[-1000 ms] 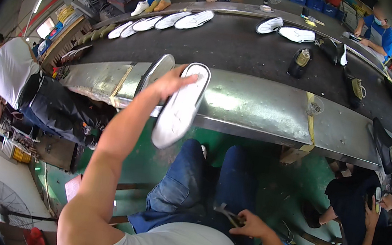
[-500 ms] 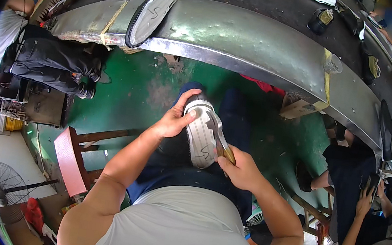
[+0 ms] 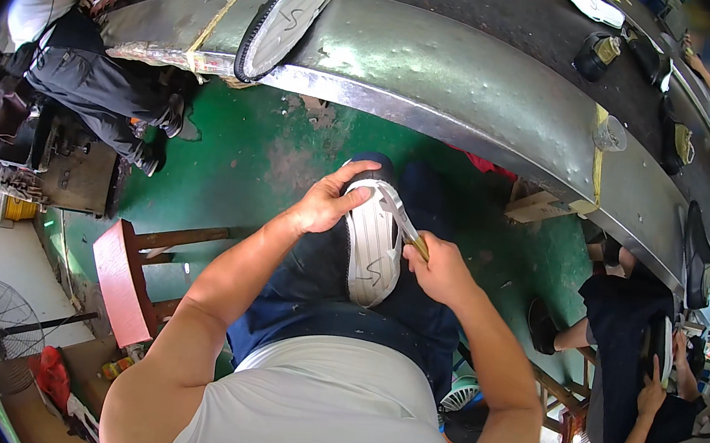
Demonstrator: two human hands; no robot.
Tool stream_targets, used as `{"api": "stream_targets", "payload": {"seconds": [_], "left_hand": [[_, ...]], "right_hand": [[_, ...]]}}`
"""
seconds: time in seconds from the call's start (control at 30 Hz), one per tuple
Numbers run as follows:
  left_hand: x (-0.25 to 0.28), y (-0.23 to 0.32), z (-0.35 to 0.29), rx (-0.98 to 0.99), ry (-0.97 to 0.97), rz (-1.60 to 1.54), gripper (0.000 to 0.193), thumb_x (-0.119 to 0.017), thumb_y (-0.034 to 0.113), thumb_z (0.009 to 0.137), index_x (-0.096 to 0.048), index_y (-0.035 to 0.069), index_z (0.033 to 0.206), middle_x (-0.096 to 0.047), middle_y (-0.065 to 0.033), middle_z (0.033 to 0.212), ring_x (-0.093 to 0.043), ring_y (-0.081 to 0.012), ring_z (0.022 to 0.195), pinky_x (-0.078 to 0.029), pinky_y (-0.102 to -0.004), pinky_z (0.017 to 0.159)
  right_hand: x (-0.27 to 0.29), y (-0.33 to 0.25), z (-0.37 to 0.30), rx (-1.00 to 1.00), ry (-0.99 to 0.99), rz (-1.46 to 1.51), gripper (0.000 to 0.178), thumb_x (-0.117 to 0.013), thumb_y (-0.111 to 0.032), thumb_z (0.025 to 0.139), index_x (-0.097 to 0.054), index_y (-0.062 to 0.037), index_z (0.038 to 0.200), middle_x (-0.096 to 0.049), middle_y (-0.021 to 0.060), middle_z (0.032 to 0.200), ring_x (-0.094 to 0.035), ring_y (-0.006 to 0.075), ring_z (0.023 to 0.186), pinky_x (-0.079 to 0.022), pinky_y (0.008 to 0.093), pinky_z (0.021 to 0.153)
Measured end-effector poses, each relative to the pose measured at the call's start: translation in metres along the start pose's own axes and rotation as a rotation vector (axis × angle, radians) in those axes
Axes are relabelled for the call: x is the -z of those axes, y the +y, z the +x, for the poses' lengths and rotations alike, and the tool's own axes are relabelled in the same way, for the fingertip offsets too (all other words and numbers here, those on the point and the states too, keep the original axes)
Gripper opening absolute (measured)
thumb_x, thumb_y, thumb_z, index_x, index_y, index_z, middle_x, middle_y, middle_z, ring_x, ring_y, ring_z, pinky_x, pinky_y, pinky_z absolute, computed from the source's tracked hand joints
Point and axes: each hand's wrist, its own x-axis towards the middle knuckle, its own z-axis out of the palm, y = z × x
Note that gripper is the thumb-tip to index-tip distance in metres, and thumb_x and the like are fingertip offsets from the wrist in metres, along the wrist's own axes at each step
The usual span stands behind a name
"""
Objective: The worker is lasting shoes by hand, using pliers to pull the upper material over the last and a hammer to secure it.
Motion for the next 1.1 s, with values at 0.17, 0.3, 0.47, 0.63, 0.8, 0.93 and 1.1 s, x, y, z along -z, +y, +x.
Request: {"api": "stream_targets", "payload": {"seconds": [0.17, 0.3, 0.47, 0.63, 0.8, 0.93, 1.1], "left_hand": [[0.007, 0.005, 0.01, 0.112, -0.085, -0.219, 0.049, -0.062, 0.015, 0.1, -0.046, 0.008, 0.145, -0.061, -0.0068, 0.125, -0.055, -0.0139, 0.116, -0.044, -0.0302, 0.103], [-0.007, 0.01, 0.007, 0.184, 0.084, -0.105, 0.05, -0.067, 0.021, 0.097, -0.048, 0.01, 0.143, -0.061, -0.0051, 0.122, -0.056, -0.0131, 0.111, -0.047, -0.0297, 0.098], [-0.012, 0.003, 0.013, 0.19, 0.167, -0.079, 0.046, -0.066, 0.016, 0.096, -0.053, 0.009, 0.139, -0.064, -0.0048, 0.112, -0.058, -0.0129, 0.101, -0.048, -0.0267, 0.091], [-0.007, 0.006, 0.013, 0.158, 0.085, -0.017, 0.051, -0.067, 0.014, 0.095, -0.049, 0.009, 0.143, -0.064, -0.0067, 0.117, -0.059, -0.0144, 0.106, -0.048, -0.0285, 0.095], [0.007, -0.007, 0.022, 0.208, 0.008, -0.083, 0.063, -0.069, 0.009, 0.089, -0.044, 0.008, 0.147, -0.061, -0.0109, 0.128, -0.058, -0.019, 0.116, -0.046, -0.0313, 0.101], [-0.005, -0.026, 0.053, 0.263, 0.001, 0.065, 0.059, -0.066, 0.009, 0.091, -0.046, 0.012, 0.147, -0.063, -0.0124, 0.124, -0.06, -0.0195, 0.11, -0.05, -0.0331, 0.095], [-0.011, -0.058, 0.072, 0.443, -0.047, -0.069, 0.064, -0.067, 0.016, 0.092, -0.041, 0.013, 0.15, -0.062, -0.0132, 0.127, -0.061, -0.0207, 0.111, -0.05, -0.0335, 0.095]], "right_hand": [[-0.017, 0.006, -0.003, 0.18, 0.258, -0.187, 0.029, -0.059, -0.022, 0.097, -0.058, 0.0024, 0.113, -0.066, 0.0199, 0.087, -0.066, 0.0378, 0.079, -0.052, 0.0434, 0.073], [-0.001, -0.037, -0.015, 0.007, 0.17, -0.391, 0.032, -0.059, -0.027, 0.097, -0.059, 0.004, 0.105, -0.066, 0.0275, 0.091, -0.063, 0.0471, 0.086, -0.051, 0.049, 0.076], [0.037, -0.045, -0.018, -0.19, -0.115, -0.089, 0.03, -0.055, -0.026, 0.1, -0.06, 0.003, 0.098, -0.065, 0.0193, 0.076, -0.065, 0.0365, 0.07, -0.053, 0.0427, 0.07], [0.018, -0.059, -0.005, 0.197, 0.304, 0.146, 0.034, -0.052, -0.029, 0.103, -0.061, 0.0028, 0.095, -0.064, 0.0105, 0.073, -0.063, 0.021, 0.06, -0.051, 0.0356, 0.06], [0.028, -0.037, 0.023, -0.31, -0.116, 0.197, 0.037, -0.038, -0.031, 0.108, -0.058, -0.0004, 0.11, -0.063, 0.0063, 0.079, -0.059, 0.0132, 0.066, -0.048, 0.0281, 0.061], [-0.007, 0.011, 0.046, 0.335, 0.507, 0.508, 0.039, -0.036, -0.03, 0.109, -0.056, 0.0029, 0.115, -0.064, 0.0068, 0.088, -0.063, 0.0135, 0.078, -0.051, 0.0286, 0.074], [-0.047, 0.074, 0.079, 0.323, 0.781, 0.318, 0.042, -0.038, -0.034, 0.109, -0.051, 0.0031, 0.123, -0.062, 0.0072, 0.096, -0.06, 0.0151, 0.083, -0.048, 0.0282, 0.076]]}}
